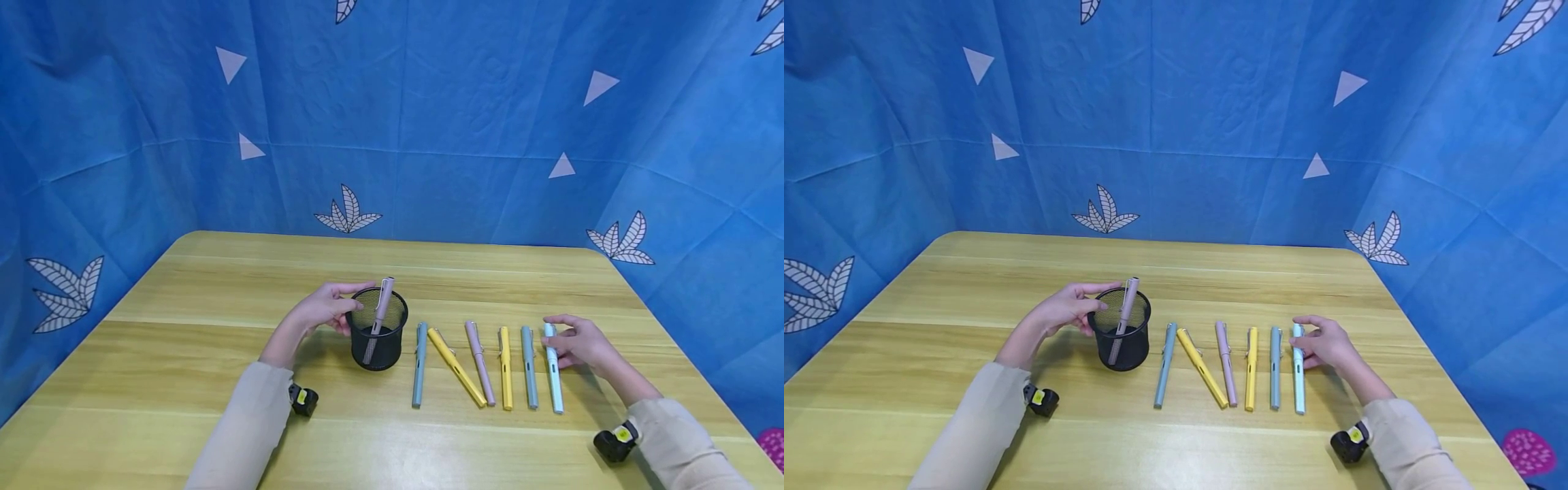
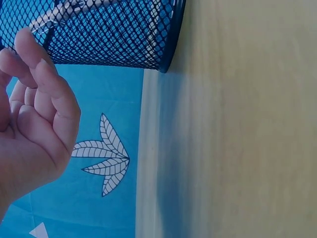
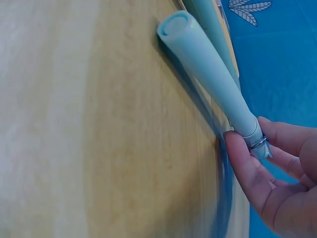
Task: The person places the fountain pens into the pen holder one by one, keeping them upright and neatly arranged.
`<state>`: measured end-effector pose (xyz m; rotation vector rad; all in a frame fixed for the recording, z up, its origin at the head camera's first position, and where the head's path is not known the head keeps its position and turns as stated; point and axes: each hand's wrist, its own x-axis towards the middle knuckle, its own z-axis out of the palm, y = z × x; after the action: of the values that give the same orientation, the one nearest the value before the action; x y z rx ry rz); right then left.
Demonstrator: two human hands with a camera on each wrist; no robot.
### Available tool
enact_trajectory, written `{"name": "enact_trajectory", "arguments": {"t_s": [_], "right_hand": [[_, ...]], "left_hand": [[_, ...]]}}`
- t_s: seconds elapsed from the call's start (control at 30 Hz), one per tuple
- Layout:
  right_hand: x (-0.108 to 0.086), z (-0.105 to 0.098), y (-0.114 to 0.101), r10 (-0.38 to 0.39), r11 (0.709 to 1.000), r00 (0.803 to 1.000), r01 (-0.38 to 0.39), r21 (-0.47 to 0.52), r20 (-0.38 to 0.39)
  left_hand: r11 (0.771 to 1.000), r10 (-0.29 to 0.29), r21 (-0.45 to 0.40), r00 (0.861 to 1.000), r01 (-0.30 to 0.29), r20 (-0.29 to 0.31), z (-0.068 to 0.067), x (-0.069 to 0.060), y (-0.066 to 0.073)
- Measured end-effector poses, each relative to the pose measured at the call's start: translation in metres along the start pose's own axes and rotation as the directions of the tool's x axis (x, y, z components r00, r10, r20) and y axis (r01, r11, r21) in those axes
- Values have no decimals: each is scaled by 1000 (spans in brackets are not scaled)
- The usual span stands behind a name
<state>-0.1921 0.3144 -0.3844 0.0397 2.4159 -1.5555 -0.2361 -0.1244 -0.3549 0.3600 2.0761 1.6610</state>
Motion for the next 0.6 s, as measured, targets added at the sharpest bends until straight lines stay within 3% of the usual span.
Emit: {"name": "enact_trajectory", "arguments": {"t_s": [0.6], "right_hand": [[0, 4, -6, -75, 997, 997, 75, -22, -19]], "left_hand": [[1000, 19, -23, 1000, -19, -2, 1, -2, 2]]}}
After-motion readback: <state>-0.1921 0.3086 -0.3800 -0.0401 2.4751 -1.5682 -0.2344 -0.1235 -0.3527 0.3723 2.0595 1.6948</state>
